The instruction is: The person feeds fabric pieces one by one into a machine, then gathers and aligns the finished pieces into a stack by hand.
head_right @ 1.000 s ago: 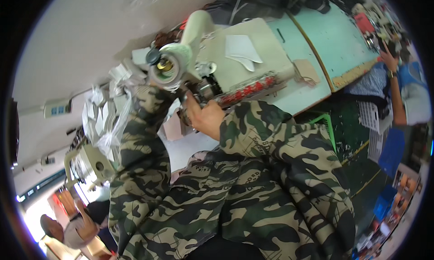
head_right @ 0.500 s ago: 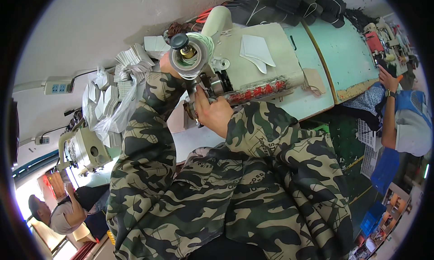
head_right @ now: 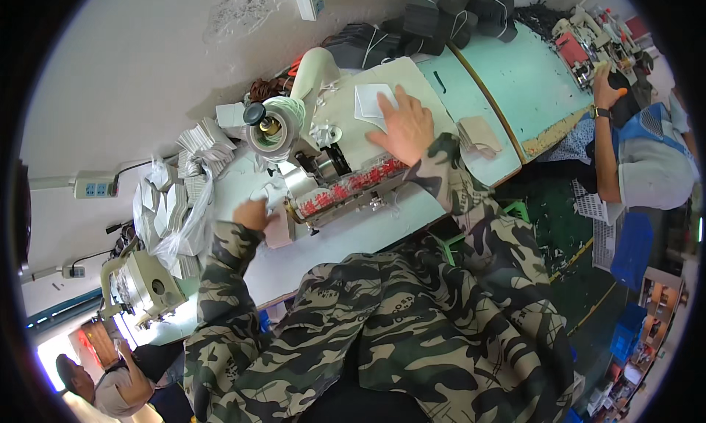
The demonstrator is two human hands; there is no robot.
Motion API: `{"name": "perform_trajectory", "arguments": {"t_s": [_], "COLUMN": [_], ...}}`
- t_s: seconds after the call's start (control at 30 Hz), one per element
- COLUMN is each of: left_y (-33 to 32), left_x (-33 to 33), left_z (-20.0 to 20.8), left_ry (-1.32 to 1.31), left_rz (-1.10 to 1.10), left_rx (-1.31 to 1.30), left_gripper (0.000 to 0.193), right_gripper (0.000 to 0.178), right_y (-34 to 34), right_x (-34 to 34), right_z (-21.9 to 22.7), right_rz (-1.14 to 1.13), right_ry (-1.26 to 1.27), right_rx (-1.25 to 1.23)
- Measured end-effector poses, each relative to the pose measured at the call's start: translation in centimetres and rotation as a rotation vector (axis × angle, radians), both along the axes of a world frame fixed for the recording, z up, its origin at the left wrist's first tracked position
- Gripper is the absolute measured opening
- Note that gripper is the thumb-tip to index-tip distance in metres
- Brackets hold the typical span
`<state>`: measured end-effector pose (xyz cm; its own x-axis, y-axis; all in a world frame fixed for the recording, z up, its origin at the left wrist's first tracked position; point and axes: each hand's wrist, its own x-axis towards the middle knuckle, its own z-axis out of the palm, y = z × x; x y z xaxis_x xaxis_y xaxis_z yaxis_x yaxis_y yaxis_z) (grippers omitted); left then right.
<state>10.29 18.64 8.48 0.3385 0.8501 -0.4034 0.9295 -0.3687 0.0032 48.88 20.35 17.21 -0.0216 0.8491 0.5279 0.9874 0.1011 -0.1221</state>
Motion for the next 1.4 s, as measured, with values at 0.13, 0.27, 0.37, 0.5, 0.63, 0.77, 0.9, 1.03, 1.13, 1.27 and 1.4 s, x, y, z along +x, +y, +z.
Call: {"name": "perform_trajectory", "arguments": {"t_s": [0.13,0.27,0.37,0.5,0.63,0.77,0.9,1.03,1.13,1.27,1.4], "left_y": [-4.6,-6.2,-6.0,-1.9,-1.2,0.4,3.3,5.6,5.7,-0.1,-1.8], "left_x": [0.4,0.9,0.0,2.6,7.3,7.8,8.8,13.2,15.6,5.8,5.2], "left_z": [-1.6,-1.9,0.1,9.7,6.8,4.8,6.4,9.6,12.5,-0.7,-2.0], "left_ry": [-0.116,-0.257,-0.322,-0.93,-0.957,-0.838,-0.678,-0.753,-0.495,0.05,-0.07], "left_rz": [0.082,0.114,0.033,0.082,0.175,0.277,0.186,-0.001,0.029,0.183,0.09], "left_rx": [0.044,0.353,0.39,-0.711,-0.569,-0.393,-0.437,-0.364,-0.381,0.12,0.053], "left_gripper": [0.023,0.017,0.016,0.021,0.025,0.029,0.029,0.031,0.029,0.032,0.028], "right_gripper": [0.033,0.029,0.031,0.023,0.024,0.017,0.022,0.036,0.032,0.023,0.018], "right_y": [-0.5,-1.7,-3.9,-7.2,-6.3,-4.1,-3.3,-0.9,2.8,2.7,0.4], "right_x": [0.0,-0.2,-1.9,-5.3,-8.1,-8.4,-5.0,-3.7,-0.2,3.5,5.0], "right_z": [-1.3,-1.1,-0.1,-0.3,-3.0,-3.3,-2.5,-1.6,-2.3,1.5,-0.9], "right_rz": [0.049,0.104,0.273,0.499,0.548,0.448,0.525,0.499,0.607,0.564,0.365], "right_ry": [-0.064,-0.222,-0.032,0.931,1.314,1.092,0.768,0.458,0.324,0.471,0.04], "right_rx": [-0.327,-0.274,-0.178,-0.946,-1.21,-1.204,-0.787,-0.485,-0.814,-0.145,-0.224]}}
